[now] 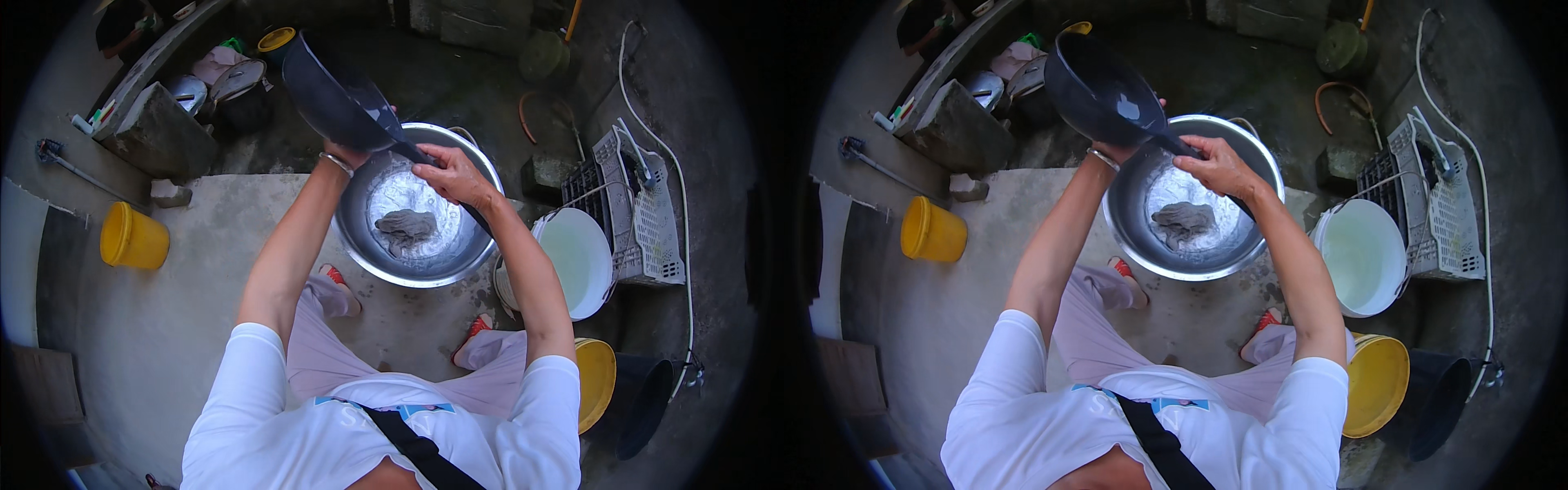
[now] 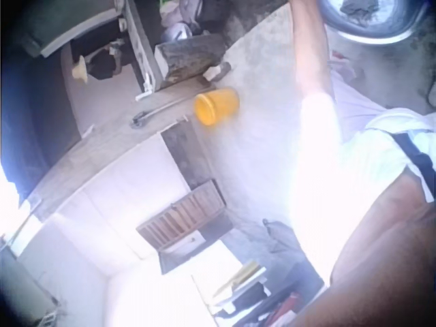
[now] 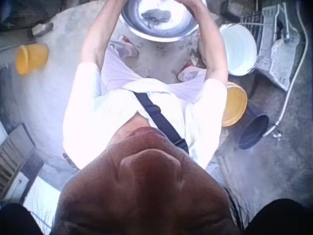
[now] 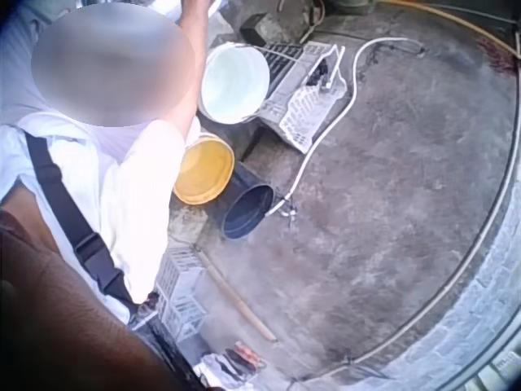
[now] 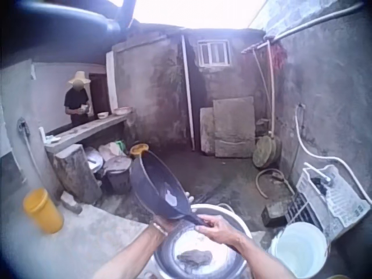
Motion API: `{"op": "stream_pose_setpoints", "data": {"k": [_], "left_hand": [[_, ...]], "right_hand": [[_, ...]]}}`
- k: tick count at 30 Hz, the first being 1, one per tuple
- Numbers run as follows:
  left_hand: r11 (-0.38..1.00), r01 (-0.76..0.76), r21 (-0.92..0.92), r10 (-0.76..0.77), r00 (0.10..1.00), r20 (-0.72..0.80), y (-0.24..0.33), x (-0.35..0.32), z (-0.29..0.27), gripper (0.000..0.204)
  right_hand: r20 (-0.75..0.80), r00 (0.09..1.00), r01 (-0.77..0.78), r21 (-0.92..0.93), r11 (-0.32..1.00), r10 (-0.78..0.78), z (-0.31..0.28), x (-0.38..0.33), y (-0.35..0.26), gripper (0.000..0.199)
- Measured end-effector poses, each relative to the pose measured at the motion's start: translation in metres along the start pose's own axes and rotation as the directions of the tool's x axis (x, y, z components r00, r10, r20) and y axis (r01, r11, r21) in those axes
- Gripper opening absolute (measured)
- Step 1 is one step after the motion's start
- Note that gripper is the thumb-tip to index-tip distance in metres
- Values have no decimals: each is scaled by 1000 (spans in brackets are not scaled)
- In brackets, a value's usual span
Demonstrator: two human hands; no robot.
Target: The person washes a metal bowl and a black frying pan using a cloth and water from a bucket. They scrub the interior of the bowl and pan, rinse them, and place them aside. The person also scrubs the inside of a large black bucket with their hand.
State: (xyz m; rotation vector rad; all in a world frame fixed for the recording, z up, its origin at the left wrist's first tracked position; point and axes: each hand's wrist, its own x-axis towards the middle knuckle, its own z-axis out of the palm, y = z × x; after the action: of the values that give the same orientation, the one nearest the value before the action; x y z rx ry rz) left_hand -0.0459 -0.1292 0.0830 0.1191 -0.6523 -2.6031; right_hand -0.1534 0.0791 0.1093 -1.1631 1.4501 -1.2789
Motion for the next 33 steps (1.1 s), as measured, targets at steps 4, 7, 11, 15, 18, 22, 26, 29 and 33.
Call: {"op": "stream_pose_setpoints", "data": {"k": [4, 7, 11, 15, 18, 22, 26, 29, 33], "left_hand": [[991, -64, -114, 65, 998, 7, -30, -4, 25, 66], [984, -171, -40, 163, 975, -152, -25, -3, 11, 73], [969, -166, 184, 209, 946, -246, -20, -21, -7, 77], [979, 53, 196, 22, 934, -357, -63, -34, -11, 73], [554, 434, 711, -22, 861, -508, -94, -48, -23, 56], [-652, 25, 758, -327, 893, -310, -133, -69, -42, 73], [-512, 198, 836, -159, 935, -318, -138, -59, -73, 69], [279, 447, 850, -54, 891, -451, -127, -48, -132, 54], [743, 144, 653, 135, 924, -358, -115, -43, -59, 49]], "right_hand": [[-87, 996, -7, -190, 982, -10, -21, 2, -7, 30], [-108, 993, 2, -314, 950, -38, -43, -8, 18, 35], [-157, 986, -132, -547, 827, 53, -67, -41, 27, 39], [-186, 982, -130, -562, 817, 28, -87, -71, 45, 36], [-150, 957, -285, -321, 903, 249, -91, -82, 44, 34], [-81, 919, -385, 39, 922, 386, -97, -102, 28, 20], [-53, 937, -339, 93, 936, 345, -107, -104, 41, 26], [-38, 928, -361, 156, 919, 371, -102, -98, 47, 30], [-105, 919, -350, 231, 908, 381, -90, -101, 54, 35]]}}
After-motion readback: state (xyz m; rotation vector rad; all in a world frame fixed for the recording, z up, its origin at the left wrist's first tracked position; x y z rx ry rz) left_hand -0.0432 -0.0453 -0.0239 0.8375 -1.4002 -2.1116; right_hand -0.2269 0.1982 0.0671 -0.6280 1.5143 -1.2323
